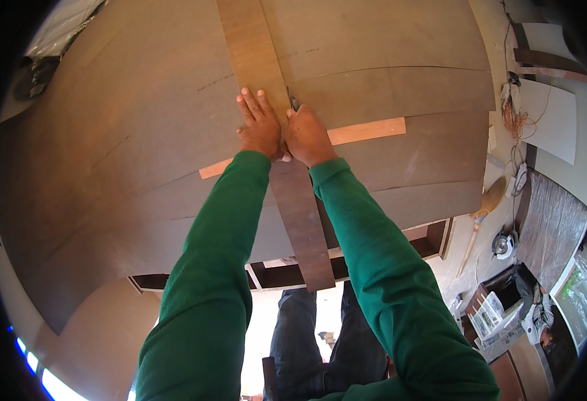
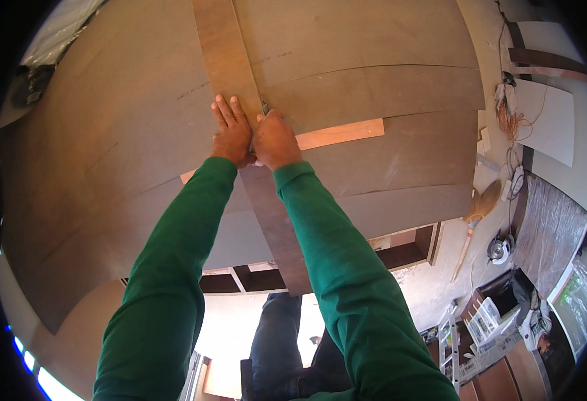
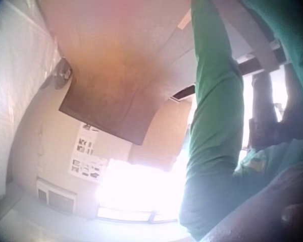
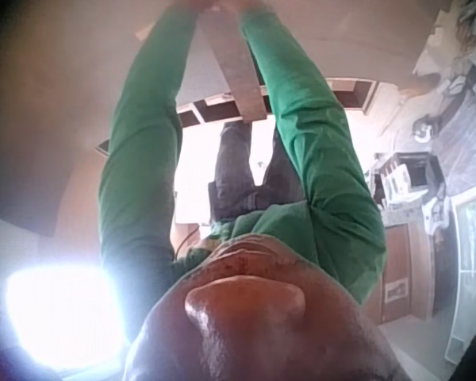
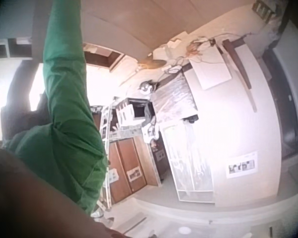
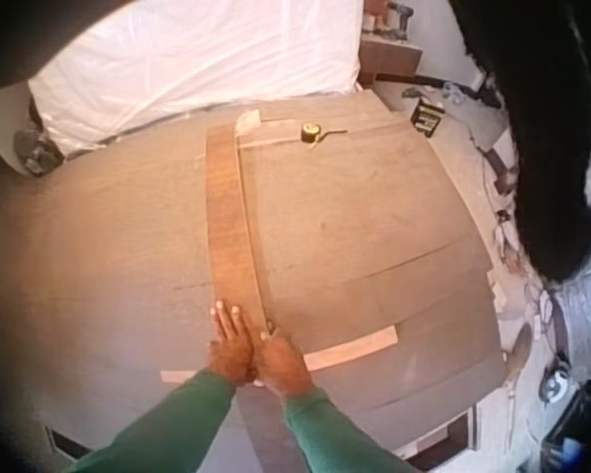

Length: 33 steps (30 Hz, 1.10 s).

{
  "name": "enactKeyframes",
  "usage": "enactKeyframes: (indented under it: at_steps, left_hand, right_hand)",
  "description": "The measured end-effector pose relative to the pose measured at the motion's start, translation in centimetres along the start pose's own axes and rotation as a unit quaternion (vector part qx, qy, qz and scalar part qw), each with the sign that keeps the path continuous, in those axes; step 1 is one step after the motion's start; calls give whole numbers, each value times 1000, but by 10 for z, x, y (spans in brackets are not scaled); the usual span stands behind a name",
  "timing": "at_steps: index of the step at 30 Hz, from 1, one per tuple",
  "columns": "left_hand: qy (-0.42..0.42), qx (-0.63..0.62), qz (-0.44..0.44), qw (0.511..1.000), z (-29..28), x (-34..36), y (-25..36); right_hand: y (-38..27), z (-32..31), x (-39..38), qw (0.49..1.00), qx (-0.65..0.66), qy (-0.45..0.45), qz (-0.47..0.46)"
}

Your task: The person measures and marks a large sheet of plywood using a tape measure, pencil, and straight edge. They then use a utility knife to score and cut the plywood along the marked lines.

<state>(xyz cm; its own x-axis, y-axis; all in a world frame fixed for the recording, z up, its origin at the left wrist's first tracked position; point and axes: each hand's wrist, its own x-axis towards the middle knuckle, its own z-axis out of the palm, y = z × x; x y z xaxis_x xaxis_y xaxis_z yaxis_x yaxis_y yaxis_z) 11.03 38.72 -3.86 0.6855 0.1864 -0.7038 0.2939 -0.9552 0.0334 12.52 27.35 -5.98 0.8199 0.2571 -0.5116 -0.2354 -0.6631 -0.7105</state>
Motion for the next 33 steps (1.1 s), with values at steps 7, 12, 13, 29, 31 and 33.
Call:
enactKeyframes:
  at_steps: [7,12,13,29,31,33]
  left_hand:
    - [-14,13,-4,1000,-1,0,-2]
    - [-14,23,-5,1000,-2,-1,-1]
    - [-11,25,-3,1000,0,0,-1]
    - [0,84,-13,996,11,10,-1]
    - [-5,48,-3,999,7,4,0]
    - [-5,32,2,999,2,0,1]
  right_hand:
    - [-7,-1,5,1000,-17,-19,5]
    - [-5,3,8,1000,-24,-12,1]
    - [-4,4,9,999,-31,-12,-1]
    - [5,1,-9,971,-206,-119,10]
    - [12,3,-36,981,-162,-87,62]
    - [17,9,-54,985,-133,-61,97]
